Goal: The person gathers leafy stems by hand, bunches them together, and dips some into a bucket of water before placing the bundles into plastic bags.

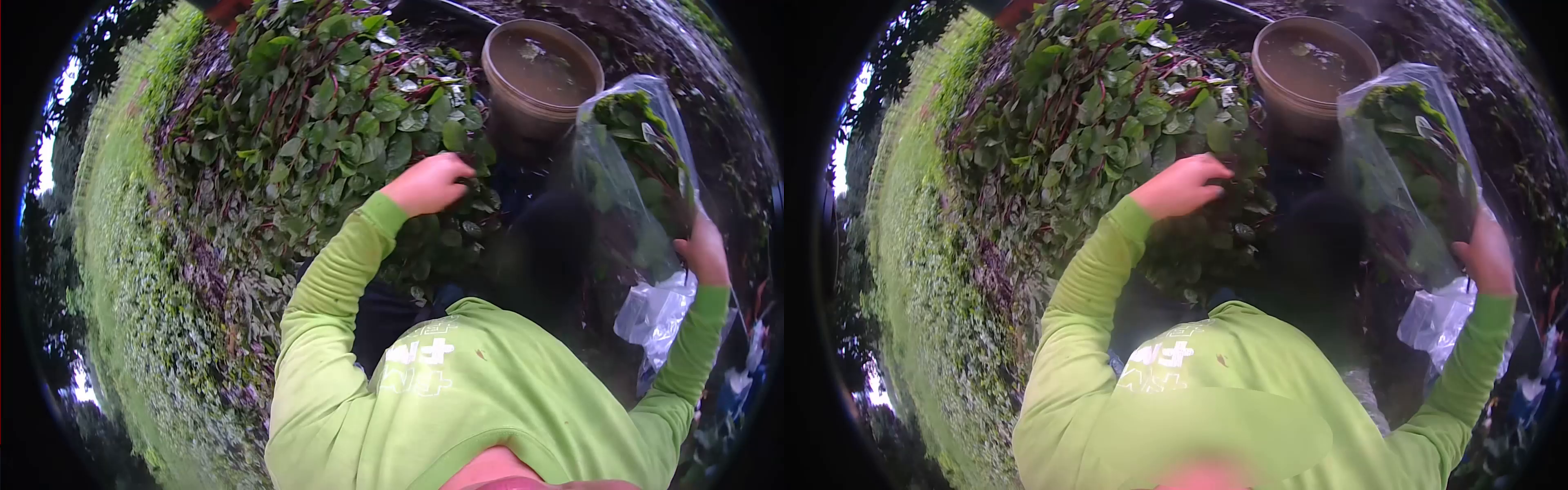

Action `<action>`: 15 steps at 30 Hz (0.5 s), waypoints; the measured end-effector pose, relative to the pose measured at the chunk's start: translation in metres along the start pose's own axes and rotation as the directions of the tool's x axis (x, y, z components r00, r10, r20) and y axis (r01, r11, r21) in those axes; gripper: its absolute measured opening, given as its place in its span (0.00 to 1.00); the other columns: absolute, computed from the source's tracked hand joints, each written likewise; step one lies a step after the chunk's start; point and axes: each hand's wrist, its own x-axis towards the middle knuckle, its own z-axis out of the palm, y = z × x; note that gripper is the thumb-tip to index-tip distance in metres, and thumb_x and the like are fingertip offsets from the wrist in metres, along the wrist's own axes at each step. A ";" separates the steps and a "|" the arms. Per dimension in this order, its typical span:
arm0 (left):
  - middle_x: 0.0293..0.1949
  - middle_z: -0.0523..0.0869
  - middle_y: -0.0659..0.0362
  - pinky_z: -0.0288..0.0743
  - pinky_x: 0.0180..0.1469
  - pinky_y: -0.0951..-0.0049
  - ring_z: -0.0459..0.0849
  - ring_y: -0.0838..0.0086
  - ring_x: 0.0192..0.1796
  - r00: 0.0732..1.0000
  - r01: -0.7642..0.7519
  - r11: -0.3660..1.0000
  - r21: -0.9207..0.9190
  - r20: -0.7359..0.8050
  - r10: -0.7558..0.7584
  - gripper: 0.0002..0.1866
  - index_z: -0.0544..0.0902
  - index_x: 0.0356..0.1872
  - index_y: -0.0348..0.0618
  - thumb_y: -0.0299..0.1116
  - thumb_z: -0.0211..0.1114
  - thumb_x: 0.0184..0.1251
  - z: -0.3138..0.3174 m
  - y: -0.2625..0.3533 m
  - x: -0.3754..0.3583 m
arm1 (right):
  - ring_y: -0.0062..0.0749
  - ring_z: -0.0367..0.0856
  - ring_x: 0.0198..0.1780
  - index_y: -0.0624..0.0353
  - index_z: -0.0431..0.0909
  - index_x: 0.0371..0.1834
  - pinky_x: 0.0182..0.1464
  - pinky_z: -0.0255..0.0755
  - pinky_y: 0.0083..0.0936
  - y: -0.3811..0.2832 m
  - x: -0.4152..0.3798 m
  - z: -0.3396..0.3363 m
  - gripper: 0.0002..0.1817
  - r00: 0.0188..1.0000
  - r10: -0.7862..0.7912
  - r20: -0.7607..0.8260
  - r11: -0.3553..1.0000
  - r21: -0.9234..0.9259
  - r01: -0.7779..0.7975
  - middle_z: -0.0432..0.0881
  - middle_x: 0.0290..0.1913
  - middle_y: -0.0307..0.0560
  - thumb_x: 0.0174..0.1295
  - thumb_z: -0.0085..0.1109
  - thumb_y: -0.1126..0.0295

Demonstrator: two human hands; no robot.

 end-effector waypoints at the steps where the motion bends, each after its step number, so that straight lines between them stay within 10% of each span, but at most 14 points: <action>1: 0.50 0.86 0.42 0.77 0.63 0.56 0.84 0.49 0.56 0.983 0.177 0.984 0.009 -0.050 -0.177 0.18 0.89 0.51 0.37 0.26 0.62 0.59 -0.005 -0.014 -0.015 | 0.61 0.82 0.57 0.63 0.72 0.69 0.60 0.75 0.49 -0.037 -0.008 -0.026 0.40 0.993 -0.034 -0.112 0.999 -0.021 0.032 0.84 0.53 0.67 0.47 0.74 0.76; 6: 0.44 0.88 0.45 0.79 0.56 0.57 0.86 0.51 0.49 0.590 0.456 0.859 0.233 -0.802 -0.096 0.16 0.89 0.43 0.36 0.18 0.56 0.59 -0.037 -0.120 -0.037 | 0.45 0.87 0.56 0.59 0.80 0.63 0.57 0.80 0.36 -0.202 -0.009 -0.067 0.24 0.800 -0.252 -0.545 0.762 0.398 0.511 0.86 0.57 0.57 0.62 0.68 0.75; 11: 0.47 0.88 0.47 0.79 0.57 0.54 0.85 0.50 0.51 0.473 0.713 0.692 0.111 -0.805 -0.358 0.13 0.89 0.46 0.41 0.35 0.67 0.63 -0.054 -0.167 -0.031 | 0.49 0.87 0.49 0.57 0.85 0.54 0.52 0.79 0.38 -0.313 0.073 0.003 0.18 0.700 -0.619 -0.356 0.472 0.544 0.694 0.89 0.47 0.52 0.61 0.68 0.66; 15: 0.42 0.87 0.48 0.80 0.54 0.56 0.86 0.55 0.49 0.566 0.755 0.618 0.220 -0.694 -0.444 0.20 0.89 0.48 0.42 0.42 0.75 0.57 -0.061 -0.156 -0.037 | 0.51 0.86 0.49 0.56 0.86 0.52 0.54 0.78 0.41 -0.367 0.132 0.083 0.16 0.711 -0.530 -0.462 0.433 0.573 0.695 0.88 0.46 0.53 0.61 0.66 0.66</action>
